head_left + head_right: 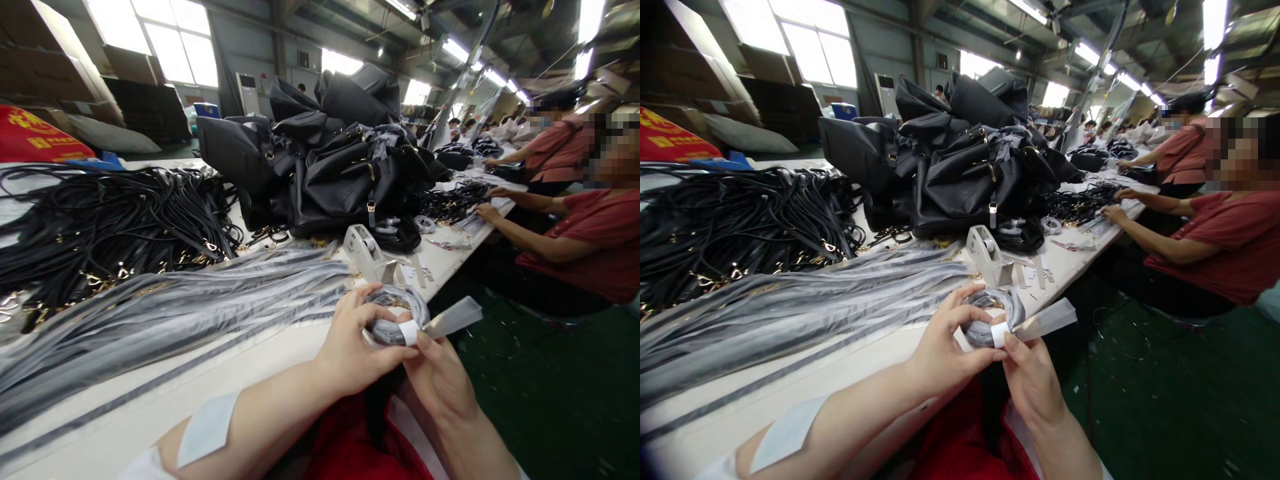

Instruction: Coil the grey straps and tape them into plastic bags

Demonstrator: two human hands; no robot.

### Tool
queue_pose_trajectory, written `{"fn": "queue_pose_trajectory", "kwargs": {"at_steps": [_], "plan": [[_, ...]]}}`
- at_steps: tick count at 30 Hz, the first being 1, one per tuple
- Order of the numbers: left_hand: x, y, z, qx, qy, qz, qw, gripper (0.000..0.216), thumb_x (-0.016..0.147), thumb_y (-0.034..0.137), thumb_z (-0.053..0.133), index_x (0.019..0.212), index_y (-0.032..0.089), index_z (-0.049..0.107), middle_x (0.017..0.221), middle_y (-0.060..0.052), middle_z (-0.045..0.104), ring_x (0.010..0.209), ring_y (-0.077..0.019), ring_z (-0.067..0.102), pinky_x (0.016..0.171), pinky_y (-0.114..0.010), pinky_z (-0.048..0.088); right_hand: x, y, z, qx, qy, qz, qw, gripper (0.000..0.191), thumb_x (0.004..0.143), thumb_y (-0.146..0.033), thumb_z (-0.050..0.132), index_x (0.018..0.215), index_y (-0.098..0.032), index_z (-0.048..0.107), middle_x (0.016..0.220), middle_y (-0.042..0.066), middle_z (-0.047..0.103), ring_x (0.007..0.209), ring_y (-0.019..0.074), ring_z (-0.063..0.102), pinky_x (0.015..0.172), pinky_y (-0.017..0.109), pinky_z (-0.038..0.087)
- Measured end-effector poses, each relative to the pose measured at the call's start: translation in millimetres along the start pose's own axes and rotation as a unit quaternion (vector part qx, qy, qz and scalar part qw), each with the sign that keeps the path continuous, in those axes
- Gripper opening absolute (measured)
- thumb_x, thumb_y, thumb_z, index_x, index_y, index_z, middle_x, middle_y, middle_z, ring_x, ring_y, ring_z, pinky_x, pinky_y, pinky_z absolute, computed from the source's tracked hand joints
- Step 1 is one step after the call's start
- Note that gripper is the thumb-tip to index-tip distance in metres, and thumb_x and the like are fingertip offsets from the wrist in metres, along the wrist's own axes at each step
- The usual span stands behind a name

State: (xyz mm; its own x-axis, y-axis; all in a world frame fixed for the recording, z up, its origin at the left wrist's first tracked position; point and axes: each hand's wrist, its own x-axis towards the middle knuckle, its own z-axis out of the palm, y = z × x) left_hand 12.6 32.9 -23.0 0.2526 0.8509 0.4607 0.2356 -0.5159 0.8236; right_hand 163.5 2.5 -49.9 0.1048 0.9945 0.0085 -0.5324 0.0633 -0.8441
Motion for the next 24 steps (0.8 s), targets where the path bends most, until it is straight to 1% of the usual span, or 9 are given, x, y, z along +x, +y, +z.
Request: {"fn": "queue_pose_trajectory", "kwargs": {"at_steps": [3,5,8,12,15,17,19,22,24], "plan": [[-0.2,2.2,0.0,-0.004,0.026,0.007,1.000,0.036,0.059,0.029,0.090,0.088,0.020,0.070,0.131,-0.013,0.058,0.126,-0.0297,0.052,0.104,-0.048,0.042,0.2,-1.1,2.7,-0.007,0.004,-0.004,1.000,0.043,0.072,-0.036,0.082,0.112,-0.025,0.069,0.104,0.007,0.073,0.097,0.0259,0.066,0.089,0.040,0.053],[-0.8,4.0,-0.8,0.000,0.037,0.022,0.999,0.034,0.062,0.029,0.089,0.089,0.021,0.069,0.128,-0.012,0.060,0.123,-0.0288,0.054,0.104,-0.047,0.042,0.2,-1.8,3.6,-0.007,0.013,-0.002,1.000,0.043,0.071,-0.035,0.082,0.111,-0.025,0.069,0.103,0.007,0.073,0.097,0.0260,0.066,0.085,0.039,0.054],[-1.7,6.1,-3.3,0.001,0.037,0.046,0.998,0.031,0.066,0.029,0.086,0.092,0.022,0.070,0.125,-0.011,0.062,0.120,-0.0276,0.056,0.103,-0.046,0.042,0.3,-1.5,0.9,0.008,0.032,0.002,0.999,0.036,0.071,-0.032,0.082,0.104,-0.026,0.072,0.098,0.005,0.074,0.093,0.0234,0.066,0.079,0.033,0.054],[0.3,6.1,-8.6,-0.005,-0.001,0.066,0.998,0.022,0.078,0.024,0.072,0.099,0.021,0.071,0.123,-0.012,0.065,0.115,-0.0260,0.059,0.099,-0.045,0.044,-0.4,0.0,-6.5,0.001,0.030,-0.001,1.000,0.027,0.071,-0.034,0.083,0.094,-0.025,0.073,0.090,0.002,0.072,0.080,0.0182,0.063,0.069,0.027,0.052],[4.5,3.9,-12.1,0.024,-0.042,0.058,0.997,0.011,0.083,0.022,0.065,0.090,0.022,0.074,0.115,-0.008,0.069,0.107,-0.0242,0.063,0.096,-0.043,0.045,-1.6,0.5,-8.3,-0.017,0.008,-0.008,1.000,0.021,0.073,-0.033,0.080,0.091,-0.025,0.072,0.085,0.002,0.069,0.075,0.0173,0.060,0.066,0.027,0.050],[7.4,1.6,-13.7,0.043,-0.062,0.047,0.996,0.010,0.085,0.022,0.064,0.084,0.022,0.074,0.111,-0.006,0.071,0.104,-0.0233,0.064,0.094,-0.042,0.045,-2.2,0.5,-7.3,-0.023,-0.001,-0.011,1.000,0.017,0.074,-0.032,0.080,0.088,-0.024,0.073,0.083,0.002,0.067,0.072,0.0164,0.058,0.064,0.027,0.049],[9.7,-0.9,-14.6,0.044,-0.064,0.040,0.996,0.011,0.086,0.019,0.063,0.080,0.021,0.072,0.106,-0.006,0.072,0.101,-0.0223,0.065,0.093,-0.040,0.046,-2.5,0.1,-5.8,-0.026,-0.006,-0.013,1.000,0.016,0.074,-0.031,0.079,0.087,-0.023,0.073,0.083,0.002,0.067,0.072,0.0166,0.057,0.065,0.028,0.049],[12.5,-3.6,-15.7,0.020,-0.045,0.028,0.998,0.016,0.087,0.015,0.059,0.075,0.018,0.068,0.099,-0.005,0.072,0.095,-0.0199,0.066,0.088,-0.035,0.049,-2.6,-0.9,-4.4,-0.026,-0.022,-0.014,0.999,0.016,0.075,-0.031,0.077,0.087,-0.022,0.073,0.084,0.003,0.068,0.079,0.0202,0.060,0.075,0.033,0.051],[14.0,-3.8,-16.5,-0.001,-0.043,0.024,0.999,0.019,0.089,0.016,0.057,0.072,0.017,0.066,0.094,-0.006,0.072,0.090,-0.0181,0.067,0.084,-0.032,0.050,-2.8,-0.9,-4.4,-0.026,-0.033,-0.011,0.999,0.017,0.076,-0.031,0.075,0.090,-0.022,0.073,0.086,0.004,0.069,0.086,0.0235,0.062,0.083,0.037,0.051]]}}
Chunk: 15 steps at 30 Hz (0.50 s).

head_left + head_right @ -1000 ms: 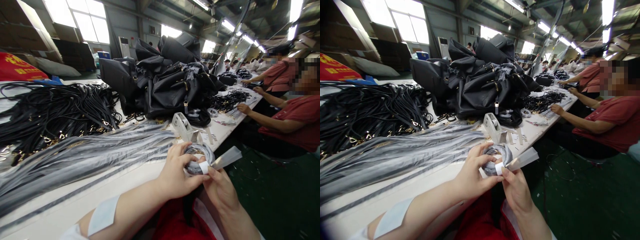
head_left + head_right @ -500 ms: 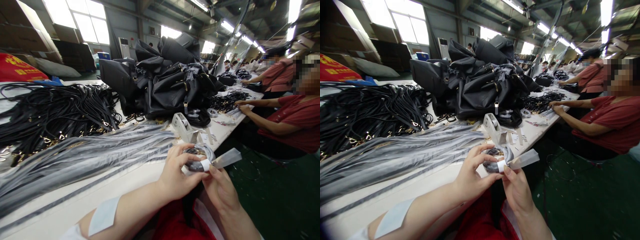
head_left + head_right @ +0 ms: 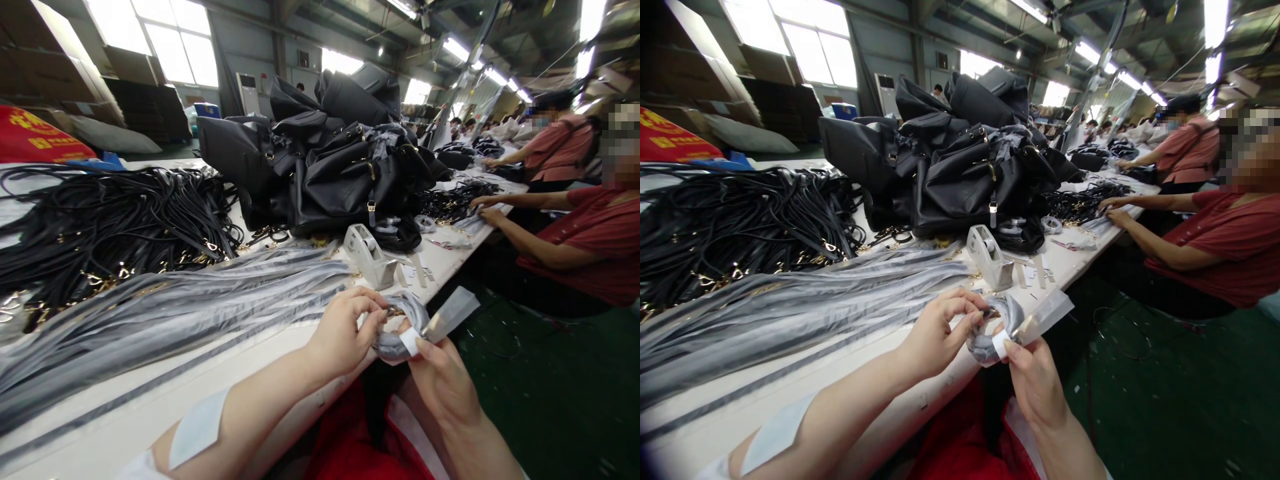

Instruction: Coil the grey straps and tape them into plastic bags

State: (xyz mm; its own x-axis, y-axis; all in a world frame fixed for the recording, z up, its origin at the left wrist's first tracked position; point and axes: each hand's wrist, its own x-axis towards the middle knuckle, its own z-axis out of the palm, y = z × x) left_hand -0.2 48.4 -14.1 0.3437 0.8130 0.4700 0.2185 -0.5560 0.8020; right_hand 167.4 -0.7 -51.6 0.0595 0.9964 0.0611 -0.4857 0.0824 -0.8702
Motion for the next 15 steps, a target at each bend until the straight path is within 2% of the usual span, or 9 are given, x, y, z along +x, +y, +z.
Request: {"fn": "queue_pose_trajectory", "kwargs": {"at_steps": [5,7,9,12,15], "plan": [[0.8,3.1,-1.2,-0.011,0.010,0.025,1.000,0.018,0.092,0.020,0.056,0.080,0.017,0.069,0.094,-0.006,0.072,0.089,-0.0175,0.067,0.084,-0.031,0.051,-0.7,3.1,-1.8,-0.021,-0.012,-0.017,1.000,0.020,0.076,-0.032,0.072,0.093,-0.022,0.073,0.096,0.007,0.071,0.102,0.0288,0.061,0.097,0.042,0.045],[0.0,3.3,-1.3,0.003,0.038,0.036,0.999,0.015,0.091,0.020,0.056,0.086,0.018,0.070,0.098,-0.007,0.072,0.095,-0.0191,0.066,0.087,-0.034,0.050,1.2,3.1,-3.8,-0.059,-0.008,-0.030,0.998,0.020,0.076,-0.033,0.073,0.093,-0.022,0.073,0.096,0.006,0.071,0.099,0.0274,0.061,0.097,0.040,0.044],[-0.9,2.2,-1.6,0.012,0.061,0.045,0.997,0.013,0.091,0.021,0.056,0.091,0.018,0.069,0.102,-0.008,0.071,0.099,-0.0201,0.065,0.089,-0.036,0.050,3.9,0.4,-7.4,-0.100,0.000,-0.014,0.995,0.021,0.076,-0.034,0.075,0.093,-0.022,0.073,0.091,0.004,0.071,0.088,0.0234,0.061,0.088,0.036,0.048],[-1.2,-1.3,-2.9,0.019,0.072,0.047,0.996,0.014,0.093,0.022,0.055,0.091,0.019,0.068,0.101,-0.008,0.070,0.098,-0.0195,0.064,0.089,-0.035,0.050,2.6,-6.1,-17.6,-0.138,-0.021,0.100,0.985,0.026,0.075,-0.041,0.077,0.085,-0.017,0.073,0.072,0.002,0.065,0.062,0.0144,0.052,0.061,0.025,0.045],[-0.5,-5.0,-3.6,0.024,0.064,0.039,0.997,0.017,0.094,0.025,0.053,0.087,0.020,0.067,0.099,-0.007,0.070,0.097,-0.0198,0.065,0.087,-0.034,0.050,-10.0,-6.0,-33.7,-0.148,-0.070,0.244,0.956,0.034,0.071,-0.046,0.079,0.075,-0.013,0.072,0.060,-0.001,0.058,0.050,0.0078,0.041,0.048,0.018,0.033]]}}
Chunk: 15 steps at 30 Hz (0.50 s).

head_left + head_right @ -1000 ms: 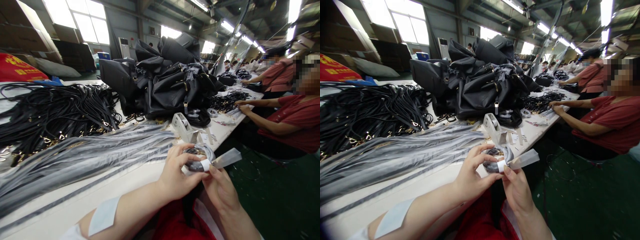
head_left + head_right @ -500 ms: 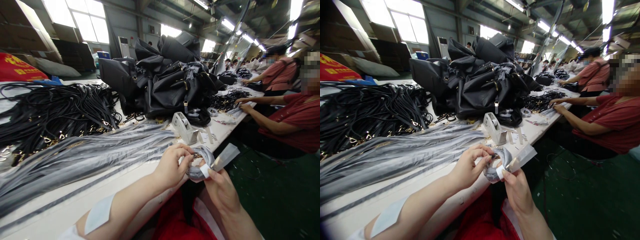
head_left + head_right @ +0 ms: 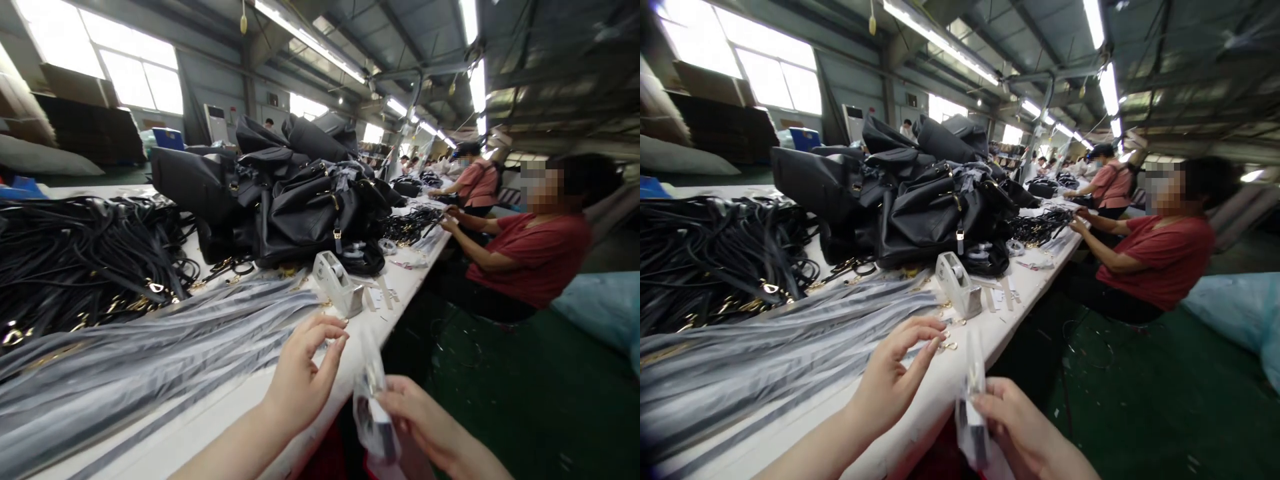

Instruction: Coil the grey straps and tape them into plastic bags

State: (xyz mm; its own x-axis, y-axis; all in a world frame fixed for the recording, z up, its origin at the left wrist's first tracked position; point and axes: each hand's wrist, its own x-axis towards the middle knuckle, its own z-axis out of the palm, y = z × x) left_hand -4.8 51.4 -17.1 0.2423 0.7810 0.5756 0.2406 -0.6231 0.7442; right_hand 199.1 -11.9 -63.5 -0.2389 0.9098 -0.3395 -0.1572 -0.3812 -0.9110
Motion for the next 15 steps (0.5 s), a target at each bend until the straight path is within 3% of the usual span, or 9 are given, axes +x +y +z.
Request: {"fn": "queue_pose_trajectory", "kwargs": {"at_steps": [2,5,7,10,12,13,15], "plan": [[-0.3,-1.2,0.6,-0.001,-0.012,-0.005,1.000,0.019,0.095,0.027,0.053,0.084,0.020,0.067,0.098,-0.007,0.070,0.095,-0.0200,0.065,0.085,-0.034,0.051,-5.5,9.8,-11.0,-0.022,-0.023,0.067,0.997,0.035,0.071,-0.046,0.078,0.068,-0.012,0.070,0.054,-0.002,0.053,0.045,0.0050,0.036,0.044,0.016,0.026],[-2.1,-1.5,2.0,-0.002,-0.027,-0.011,1.000,0.021,0.095,0.029,0.052,0.083,0.021,0.066,0.097,-0.006,0.070,0.092,-0.0199,0.066,0.083,-0.033,0.052,0.6,-1.1,-38.3,-0.094,0.029,0.090,0.991,0.036,0.067,-0.043,0.080,0.055,-0.011,0.065,0.045,-0.005,0.044,0.039,0.0028,0.027,0.039,0.016,0.013],[-3.4,-2.0,2.8,-0.002,-0.034,-0.012,0.999,0.021,0.095,0.030,0.051,0.082,0.021,0.066,0.097,-0.007,0.071,0.092,-0.0203,0.067,0.084,-0.034,0.052,16.3,-39.1,-64.4,-0.113,0.112,0.028,0.987,0.035,0.063,-0.040,0.082,0.054,-0.011,0.064,0.044,-0.005,0.045,0.038,0.0037,0.028,0.038,0.016,0.015],[-4.0,-4.0,3.1,0.000,-0.037,-0.013,0.999,0.021,0.095,0.030,0.051,0.083,0.021,0.066,0.098,-0.007,0.071,0.093,-0.0208,0.067,0.085,-0.035,0.052,48.4,-124.6,-104.3,-0.090,0.200,-0.115,0.969,0.037,0.070,-0.053,0.073,0.069,-0.017,0.066,0.060,-0.001,0.057,0.049,0.0090,0.045,0.046,0.020,0.038],[-3.2,-5.0,2.1,0.002,-0.036,-0.015,0.999,0.021,0.095,0.030,0.051,0.084,0.021,0.067,0.099,-0.007,0.071,0.093,-0.0206,0.067,0.085,-0.034,0.052,67.0,-169.9,-120.5,-0.088,0.257,-0.194,0.943,0.040,0.072,-0.059,0.068,0.075,-0.019,0.066,0.072,0.002,0.063,0.056,0.0112,0.050,0.054,0.023,0.044],[-2.5,-5.2,1.3,0.003,-0.037,-0.015,0.999,0.021,0.095,0.030,0.051,0.084,0.021,0.067,0.099,-0.007,0.070,0.094,-0.0205,0.067,0.085,-0.034,0.052,74.0,-181.5,-123.1,-0.095,0.272,-0.214,0.933,0.040,0.071,-0.058,0.071,0.079,-0.019,0.066,0.076,0.003,0.065,0.058,0.0116,0.052,0.057,0.024,0.045],[-0.7,-4.9,-1.0,0.005,-0.037,-0.015,0.999,0.022,0.095,0.029,0.050,0.083,0.021,0.066,0.098,-0.007,0.070,0.094,-0.0200,0.066,0.085,-0.033,0.051,83.4,-179.1,-117.2,-0.120,0.271,-0.226,0.928,0.042,0.066,-0.055,0.077,0.084,-0.017,0.069,0.078,0.003,0.066,0.062,0.0126,0.055,0.062,0.026,0.046]]}}
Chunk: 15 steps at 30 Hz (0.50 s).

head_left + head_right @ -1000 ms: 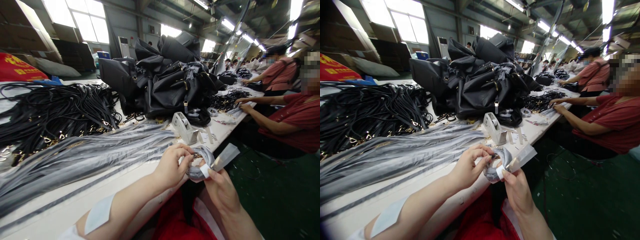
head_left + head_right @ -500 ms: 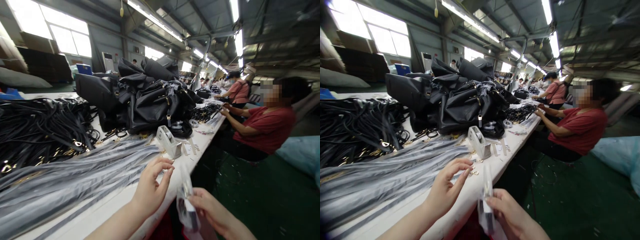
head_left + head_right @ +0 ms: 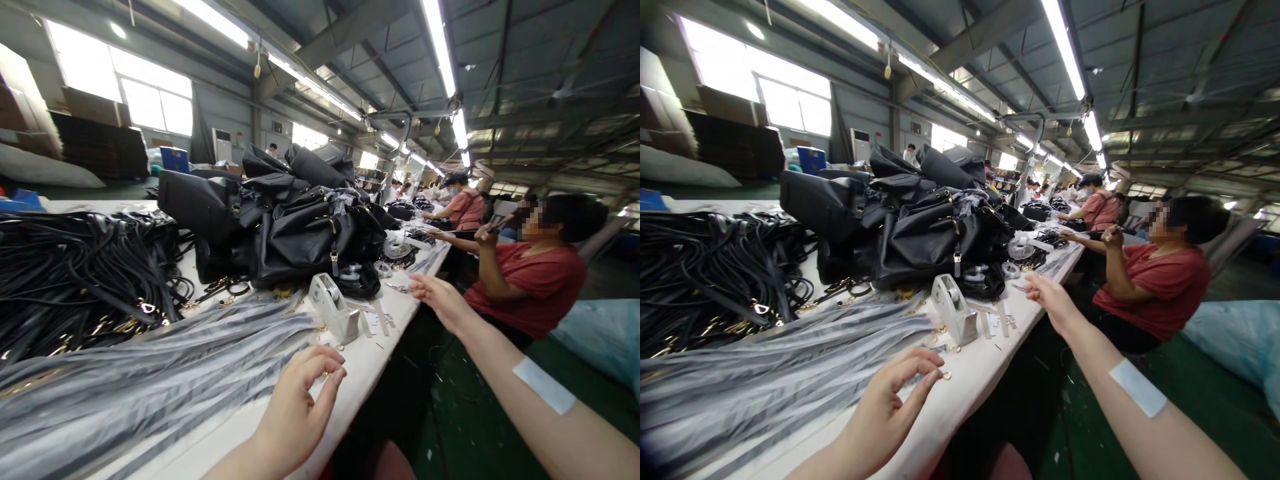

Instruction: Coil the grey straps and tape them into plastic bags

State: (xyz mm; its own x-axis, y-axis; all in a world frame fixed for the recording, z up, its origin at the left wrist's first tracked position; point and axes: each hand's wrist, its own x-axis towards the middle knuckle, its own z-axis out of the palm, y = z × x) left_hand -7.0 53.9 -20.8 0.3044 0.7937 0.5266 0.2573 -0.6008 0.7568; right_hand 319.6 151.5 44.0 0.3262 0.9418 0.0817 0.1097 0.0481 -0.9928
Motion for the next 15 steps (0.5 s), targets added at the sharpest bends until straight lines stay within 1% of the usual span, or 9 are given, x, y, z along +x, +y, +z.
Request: {"fn": "queue_pose_trajectory", "kwargs": {"at_steps": [1,3,5,8,10,12,14,15], "plan": [[0.9,0.4,-1.3,0.001,0.000,0.000,1.000,0.022,0.095,0.029,0.050,0.083,0.021,0.066,0.098,-0.007,0.070,0.093,-0.0198,0.066,0.085,-0.032,0.051,-7.2,9.3,8.7,-0.014,-0.016,0.000,1.000,0.043,0.064,-0.053,0.080,0.084,-0.016,0.071,0.077,0.003,0.067,0.062,0.0133,0.055,0.064,0.027,0.046],[2.4,1.3,-3.7,0.004,-0.003,-0.003,1.000,0.023,0.095,0.028,0.050,0.082,0.021,0.066,0.097,-0.006,0.070,0.093,-0.0193,0.066,0.085,-0.032,0.050,-31.6,36.8,28.2,-0.044,-0.058,0.011,0.997,0.043,0.061,-0.052,0.082,0.078,-0.014,0.072,0.071,0.004,0.067,0.061,0.0141,0.055,0.066,0.029,0.045],[3.2,2.1,-5.4,0.005,-0.006,-0.003,1.000,0.023,0.095,0.027,0.049,0.081,0.021,0.066,0.096,-0.006,0.070,0.093,-0.0189,0.065,0.086,-0.031,0.049,-58.9,66.1,44.4,-0.065,-0.100,0.028,0.992,0.042,0.062,-0.053,0.081,0.075,-0.014,0.073,0.069,0.004,0.068,0.060,0.0146,0.056,0.067,0.030,0.044],[3.6,3.3,-6.3,0.027,-0.010,0.002,1.000,0.021,0.095,0.025,0.050,0.083,0.021,0.066,0.097,-0.006,0.070,0.094,-0.0195,0.064,0.087,-0.033,0.047,-88.5,96.1,55.1,-0.079,-0.142,0.056,0.985,0.044,0.065,-0.056,0.078,0.079,-0.014,0.074,0.068,0.003,0.067,0.060,0.0151,0.056,0.067,0.031,0.043],[4.0,3.7,-6.8,0.070,-0.028,0.003,0.997,0.019,0.094,0.024,0.050,0.084,0.021,0.066,0.098,-0.005,0.069,0.096,-0.0205,0.063,0.089,-0.035,0.046,-98.8,104.4,55.2,-0.081,-0.156,0.069,0.982,0.047,0.067,-0.058,0.075,0.082,-0.014,0.073,0.069,0.003,0.067,0.060,0.0151,0.056,0.067,0.031,0.043],[5.2,2.1,-8.1,0.137,-0.068,-0.009,0.988,0.017,0.093,0.025,0.051,0.087,0.021,0.067,0.101,-0.006,0.068,0.099,-0.0222,0.062,0.092,-0.037,0.045,-105.4,105.7,53.1,-0.083,-0.167,0.076,0.979,0.048,0.069,-0.060,0.073,0.084,-0.014,0.073,0.070,0.002,0.066,0.060,0.0150,0.055,0.067,0.031,0.044],[6.9,-3.2,-10.9,0.228,-0.120,-0.035,0.966,0.015,0.092,0.026,0.054,0.092,0.020,0.067,0.103,-0.008,0.067,0.102,-0.0254,0.061,0.094,-0.041,0.045,-111.8,103.2,50.5,-0.089,-0.179,0.079,0.977,0.048,0.070,-0.059,0.072,0.086,-0.014,0.073,0.070,0.002,0.066,0.061,0.0151,0.055,0.068,0.031,0.044],[7.8,-7.5,-12.7,0.284,-0.147,-0.056,0.946,0.016,0.091,0.027,0.055,0.095,0.018,0.068,0.105,-0.009,0.066,0.103,-0.0274,0.060,0.094,-0.043,0.045,-115.6,101.5,49.2,-0.092,-0.185,0.081,0.975,0.047,0.071,-0.059,0.073,0.087,-0.014,0.073,0.071,0.003,0.066,0.061,0.0151,0.055,0.068,0.031,0.044]]}}
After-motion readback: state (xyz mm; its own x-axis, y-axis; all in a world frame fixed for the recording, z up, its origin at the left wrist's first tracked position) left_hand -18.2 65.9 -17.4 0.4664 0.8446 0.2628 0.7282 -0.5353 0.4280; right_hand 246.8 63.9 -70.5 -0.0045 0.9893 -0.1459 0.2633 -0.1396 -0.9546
